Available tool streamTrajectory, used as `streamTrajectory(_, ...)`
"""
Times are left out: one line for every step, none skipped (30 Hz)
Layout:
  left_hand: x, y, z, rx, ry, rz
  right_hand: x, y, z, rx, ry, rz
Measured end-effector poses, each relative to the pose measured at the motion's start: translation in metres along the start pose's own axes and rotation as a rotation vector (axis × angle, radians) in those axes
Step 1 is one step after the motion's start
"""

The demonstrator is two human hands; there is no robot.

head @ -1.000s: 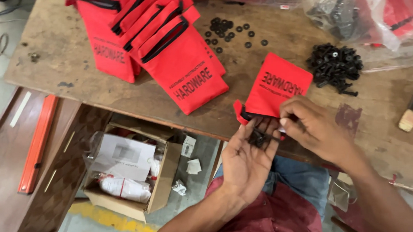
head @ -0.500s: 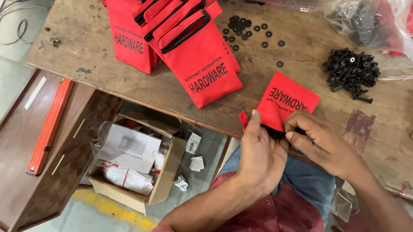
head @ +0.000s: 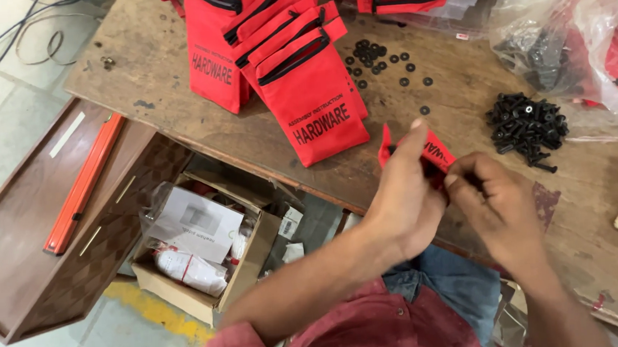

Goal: Placing screws and washers into small red hardware bags labeled 'HARDWARE' at a workbench.

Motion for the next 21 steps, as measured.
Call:
streamTrajectory(-0.007,0.002,0.015,0.013,0.035,-0.018,0.004,0.003,-0.004,-0.062,-0.001,-0.033)
streamTrajectory(-0.012,0.009,0.020,0.013,0.035,-0.008,0.011,0.006,-0.005,-0.056,0.001,-0.042)
streamTrajectory(-0.014,0.016,0.024,0.007,0.186,-0.063,0.016,0.009,-0.007,-0.073,-0.001,-0.024)
streamTrajectory(-0.017,0.023,0.028,0.001,0.337,-0.116,0.021,0.013,-0.009,-0.090,-0.004,-0.007)
streamTrajectory(-0.023,0.027,0.034,0.003,0.337,-0.112,0.020,0.016,-0.007,-0.089,-0.005,-0.012)
streamTrajectory(-0.026,0.031,0.041,0.065,0.535,-0.155,0.017,0.019,-0.005,-0.075,0.063,0.000)
streamTrajectory(-0.029,0.035,0.048,0.128,0.732,-0.199,0.014,0.023,-0.003,-0.062,0.130,0.014)
streamTrajectory(-0.038,0.042,0.053,0.129,0.731,-0.195,0.009,0.027,-0.001,-0.061,0.128,0.010)
streamTrajectory(-0.044,0.048,0.056,0.172,0.899,-0.239,0.007,0.031,0.003,-0.033,0.266,-0.063)
streamTrajectory(-0.050,0.053,0.059,0.215,1.066,-0.283,0.005,0.034,0.006,-0.003,0.403,-0.137)
streamTrajectory(-0.058,0.061,0.064,0.215,1.066,-0.279,0.013,0.038,0.008,-0.002,0.402,-0.139)
streamTrajectory(-0.066,0.068,0.072,0.308,1.313,-0.189,0.017,0.043,0.010,-0.004,0.495,-0.089)
streamTrajectory(-0.075,0.075,0.080,0.399,1.560,-0.090,0.022,0.048,0.013,-0.006,0.588,-0.040)
streamTrajectory(-0.080,0.073,0.090,0.397,1.562,-0.086,0.028,0.052,0.015,-0.003,0.589,-0.044)
streamTrajectory(-0.088,0.071,0.103,0.406,1.839,0.052,0.033,0.056,0.016,-0.018,0.623,-0.043)
streamTrajectory(-0.095,0.069,0.116,0.408,2.113,0.202,0.039,0.060,0.018,-0.033,0.657,-0.041)
streamTrajectory(-0.100,0.073,0.114,0.406,2.115,0.200,0.031,0.068,0.023,-0.033,0.660,-0.042)
streamTrajectory(-0.108,0.078,0.114,0.344,2.170,0.312,0.023,0.075,0.028,-0.026,0.717,-0.023)
streamTrajectory(-0.117,0.082,0.116,0.283,2.220,0.428,0.015,0.083,0.032,-0.022,0.773,-0.006)
streamTrajectory(-0.123,0.083,0.108,0.285,2.223,0.429,0.021,0.086,0.037,-0.023,0.776,-0.008)
streamTrajectory(-0.131,0.084,0.104,0.258,2.198,0.519,0.025,0.089,0.041,-0.011,0.756,0.019)
Point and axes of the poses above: each hand's wrist, its own y-axis towards the middle knuckle, its own z-axis out of the palm, x = y × z, the point moved 5 cm from there along y, towards the middle knuckle, and after that the axes turned 1 degree about z, right-handed, at the moved point
